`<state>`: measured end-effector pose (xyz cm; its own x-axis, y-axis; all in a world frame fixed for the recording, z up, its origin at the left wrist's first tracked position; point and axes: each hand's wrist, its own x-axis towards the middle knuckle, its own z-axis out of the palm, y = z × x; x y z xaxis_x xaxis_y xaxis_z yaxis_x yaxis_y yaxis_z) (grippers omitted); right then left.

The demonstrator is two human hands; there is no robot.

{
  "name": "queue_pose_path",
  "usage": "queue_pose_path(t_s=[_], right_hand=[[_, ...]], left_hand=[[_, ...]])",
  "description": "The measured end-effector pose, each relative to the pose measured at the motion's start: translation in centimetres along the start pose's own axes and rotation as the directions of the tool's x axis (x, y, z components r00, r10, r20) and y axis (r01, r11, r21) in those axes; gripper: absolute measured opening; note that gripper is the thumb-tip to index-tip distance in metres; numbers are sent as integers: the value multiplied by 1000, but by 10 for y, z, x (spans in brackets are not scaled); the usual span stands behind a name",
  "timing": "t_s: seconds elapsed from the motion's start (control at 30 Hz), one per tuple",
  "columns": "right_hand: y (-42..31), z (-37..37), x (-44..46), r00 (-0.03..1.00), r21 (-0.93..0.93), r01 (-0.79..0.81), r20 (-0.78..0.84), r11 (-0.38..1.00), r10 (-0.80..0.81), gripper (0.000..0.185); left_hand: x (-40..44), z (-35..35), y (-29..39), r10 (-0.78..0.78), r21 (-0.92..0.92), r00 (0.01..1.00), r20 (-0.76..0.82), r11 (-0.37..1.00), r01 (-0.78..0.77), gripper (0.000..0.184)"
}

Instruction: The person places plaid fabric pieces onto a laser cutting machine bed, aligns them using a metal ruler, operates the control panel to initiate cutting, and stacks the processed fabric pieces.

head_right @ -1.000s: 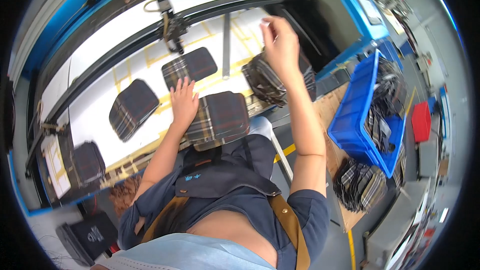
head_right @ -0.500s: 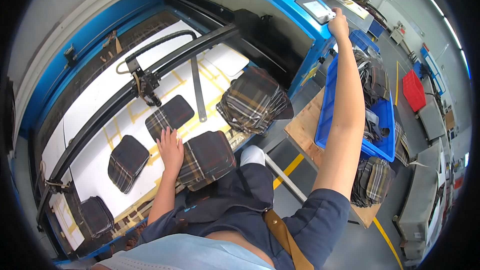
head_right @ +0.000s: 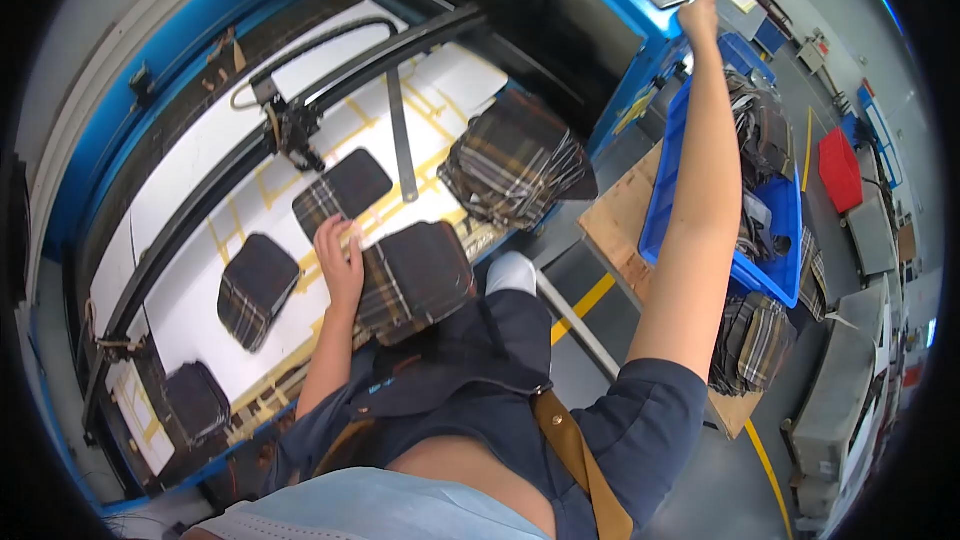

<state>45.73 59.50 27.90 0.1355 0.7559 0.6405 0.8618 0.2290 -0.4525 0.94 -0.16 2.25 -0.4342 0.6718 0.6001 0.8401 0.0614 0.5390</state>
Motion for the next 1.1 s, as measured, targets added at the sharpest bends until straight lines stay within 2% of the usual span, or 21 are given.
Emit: queue_pose_path(t_s=[0.07, 0.17, 0.2, 0.27, 0.33, 0.4, 0.43, 0.47, 0.53, 0.57, 0.6, 0.63, 0.73, 0.83, 0.93, 1.03, 1.1], right_hand=[[-12, -18, -16, 1000, -78, 25, 12, 997, -24, 44], [-15, -37, -49, 992, -78, 127, -16, 989, -128, 47], [-23, -47, -75, 971, -71, 212, -95, 975, -218, 46], [-61, -75, -152, 870, 153, 437, -323, 886, -373, 39], [-115, -110, -244, 897, 435, 413, -347, 800, -275, 32], [-136, -116, -323, 924, 604, 381, -268, 699, -272, 19], [-154, -120, -364, 929, 712, 355, -196, 606, -315, 16], [-167, -126, -400, 927, 700, 277, -13, 659, -376, 16], [-186, -108, -455, 825, 769, 69, 314, 636, -470, 15], [-194, -92, -478, 774, 803, -17, 388, 596, -501, 15], [-192, -73, -498, 711, 779, -5, 444, 627, -545, 17], [-190, -51, -517, 674, 751, 6, 485, 661, -557, 19], [-199, -21, -546, 648, 670, 61, 537, 740, -540, 26], [-210, -15, -548, 674, 622, 141, 510, 770, -535, 23], [-216, -15, -543, 713, 637, 229, 405, 736, -573, 21], [-219, -12, -545, 649, 650, -192, 646, 735, -402, 19], [-214, -4, -550, 612, 661, -303, 687, 686, -392, 21]], left_hand=[[2, -4, 8, 21, -88, 999, -35, 996, -24, 17], [-1, -13, 24, -7, -193, 1000, -2, 981, 6, 11], [-4, -15, 28, -29, -233, 999, 29, 972, 34, 10], [-15, -18, 34, -57, -280, 994, 97, 956, 82, 9], [-22, -22, 41, -60, -295, 986, 153, 950, 103, 9], [-27, -24, 47, -42, -279, 981, 188, 956, 95, 9], [-29, -23, 46, -22, -279, 978, 205, 957, 80, 10], [-31, -21, 45, -22, -273, 976, 215, 958, 82, 10], [-34, -16, 45, -17, -263, 972, 236, 961, 80, 10], [-35, -14, 44, -8, -233, 965, 261, 970, 71, 11], [-36, -14, 45, 4, -209, 964, 266, 976, 53, 11], [-36, -14, 45, 17, -185, 962, 272, 982, 35, 11], [-38, -12, 43, 37, -148, 962, 269, 989, 4, 12], [-38, -12, 45, 29, -146, 964, 264, 989, 10, 12], [-37, -12, 44, 22, -152, 962, 273, 988, 21, 12], [-35, -12, 45, 18, -154, 961, 278, 988, 26, 13], [-35, -13, 45, 0, -163, 958, 287, 985, 49, 13]])
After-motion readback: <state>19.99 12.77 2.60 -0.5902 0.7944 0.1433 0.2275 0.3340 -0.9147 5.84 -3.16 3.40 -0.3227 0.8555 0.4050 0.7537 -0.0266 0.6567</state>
